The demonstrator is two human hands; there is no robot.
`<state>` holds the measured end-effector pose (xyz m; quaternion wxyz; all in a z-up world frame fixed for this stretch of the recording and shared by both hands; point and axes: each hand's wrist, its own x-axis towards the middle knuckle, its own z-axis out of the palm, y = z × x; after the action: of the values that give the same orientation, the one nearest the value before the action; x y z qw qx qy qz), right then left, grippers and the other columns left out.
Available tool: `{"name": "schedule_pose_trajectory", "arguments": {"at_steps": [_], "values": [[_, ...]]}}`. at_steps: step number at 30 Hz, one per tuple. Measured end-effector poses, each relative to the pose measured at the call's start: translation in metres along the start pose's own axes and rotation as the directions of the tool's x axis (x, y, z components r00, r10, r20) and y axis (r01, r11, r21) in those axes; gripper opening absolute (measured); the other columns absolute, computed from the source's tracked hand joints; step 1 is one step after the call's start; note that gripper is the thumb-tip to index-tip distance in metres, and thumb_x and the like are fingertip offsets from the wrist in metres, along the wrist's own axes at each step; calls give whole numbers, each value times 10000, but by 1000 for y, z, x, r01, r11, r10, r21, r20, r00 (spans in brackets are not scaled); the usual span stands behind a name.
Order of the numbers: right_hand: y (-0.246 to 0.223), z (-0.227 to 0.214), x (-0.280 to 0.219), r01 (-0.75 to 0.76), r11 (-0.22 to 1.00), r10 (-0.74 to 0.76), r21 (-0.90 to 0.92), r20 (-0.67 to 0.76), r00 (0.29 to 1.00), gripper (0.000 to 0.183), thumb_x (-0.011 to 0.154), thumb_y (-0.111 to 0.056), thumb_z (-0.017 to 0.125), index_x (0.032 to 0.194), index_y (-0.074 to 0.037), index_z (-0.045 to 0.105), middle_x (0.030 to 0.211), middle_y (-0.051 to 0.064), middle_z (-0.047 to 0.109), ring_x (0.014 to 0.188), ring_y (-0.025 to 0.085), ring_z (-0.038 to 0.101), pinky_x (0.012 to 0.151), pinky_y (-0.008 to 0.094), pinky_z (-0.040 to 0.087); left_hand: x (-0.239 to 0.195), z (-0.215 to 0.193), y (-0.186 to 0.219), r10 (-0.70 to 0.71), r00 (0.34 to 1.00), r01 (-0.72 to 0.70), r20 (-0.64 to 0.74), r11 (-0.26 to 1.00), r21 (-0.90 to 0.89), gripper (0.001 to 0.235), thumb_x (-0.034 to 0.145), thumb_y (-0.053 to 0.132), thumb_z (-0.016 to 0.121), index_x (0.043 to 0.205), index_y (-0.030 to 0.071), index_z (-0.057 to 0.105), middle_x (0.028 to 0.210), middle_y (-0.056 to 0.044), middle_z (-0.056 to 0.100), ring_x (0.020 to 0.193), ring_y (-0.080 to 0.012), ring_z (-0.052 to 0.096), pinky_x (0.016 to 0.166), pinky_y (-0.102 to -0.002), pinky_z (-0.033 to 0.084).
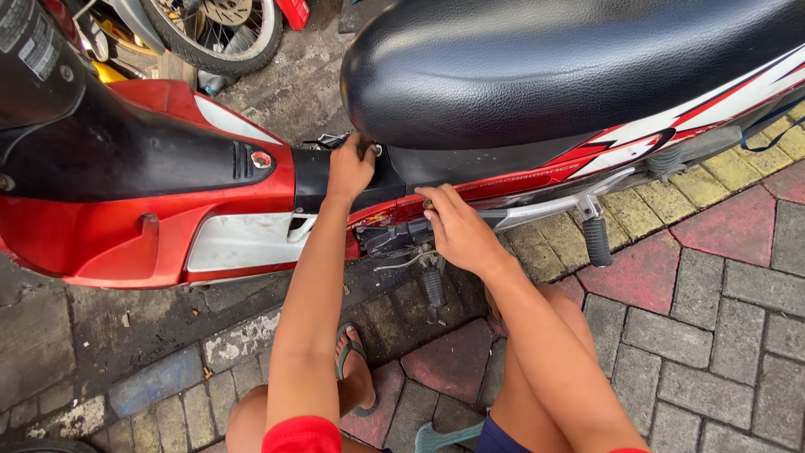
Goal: The person uses a screwdriver to remove a bolt from the side panel of a red motorcycle. They then use a wrench to loosen a nut on the same area before continuing to work on the motorcycle's body with the screwdriver.
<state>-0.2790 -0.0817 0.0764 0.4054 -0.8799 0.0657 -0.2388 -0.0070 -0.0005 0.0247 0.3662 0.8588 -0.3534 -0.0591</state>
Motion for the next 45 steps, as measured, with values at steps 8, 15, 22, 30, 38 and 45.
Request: {"name": "schedule_pose_trajectory", "arguments": {"at_steps": [8, 15, 22, 30, 38, 45], "values": [[0, -1, -2, -7, 1000, 7, 20, 1, 1000, 323, 1059, -57, 482, 1366, 14, 549, 1116, 223, 618, 967, 456, 708, 762, 500, 624, -5, 5, -5, 94, 995, -99, 42, 985, 142, 248, 1029, 225, 596, 1153, 15, 643, 801, -193, 698, 830, -388, 726, 709, -483, 572], [0, -1, -4, -13, 1000, 13, -7, -3, 1000, 309, 1062, -77, 488, 1352, 5, 560, 1113, 213, 623, 975, 440, 714, 765, 485, 624, 1, 24, -14, -28, 998, 35, -52, 988, 150, 325, 1087, 334, 469, 1049, 24, 560, 794, -185, 685, 799, -379, 731, 658, -472, 588], [2, -2, -3, -28, 999, 28, 17, -2, 1000, 317, 1066, -75, 484, 1364, 8, 555, 1138, 237, 620, 993, 464, 703, 781, 521, 618, -2, 27, -21, 55, 998, -47, -25, 966, 254, 297, 1109, 316, 443, 1096, 32, 531, 796, -181, 672, 748, -362, 727, 595, -442, 589], [1, 2, -4, -23, 1000, 23, 13, 10, 1000, 322, 1064, -79, 483, 1367, 4, 554, 1111, 214, 617, 987, 448, 699, 789, 503, 608, 10, 53, -62, 165, 985, -166, 52, 816, 553, 191, 1057, 204, 512, 1157, 41, 510, 821, -156, 627, 744, -347, 710, 606, -419, 621], [-3, 13, -3, 0, 999, -1, 33, 13, 1000, 319, 1057, -64, 492, 1361, -1, 561, 1087, 199, 617, 992, 431, 699, 803, 484, 605, 2, 29, -56, 50, 998, -43, -30, 977, 211, 212, 1047, 123, 469, 1203, -19, 469, 849, -199, 644, 759, -394, 702, 611, -479, 603], [1, 12, -2, 11, 994, -5, 109, -55, 998, 315, 1035, 9, 511, 1342, 16, 583, 1028, 181, 622, 927, 378, 698, 787, 445, 591, -77, -14, 17, -242, 951, 108, -192, 844, -525, 121, 1022, 145, 523, 1095, 69, 583, 716, 13, 606, 674, -77, 537, 595, -303, 483]]}}
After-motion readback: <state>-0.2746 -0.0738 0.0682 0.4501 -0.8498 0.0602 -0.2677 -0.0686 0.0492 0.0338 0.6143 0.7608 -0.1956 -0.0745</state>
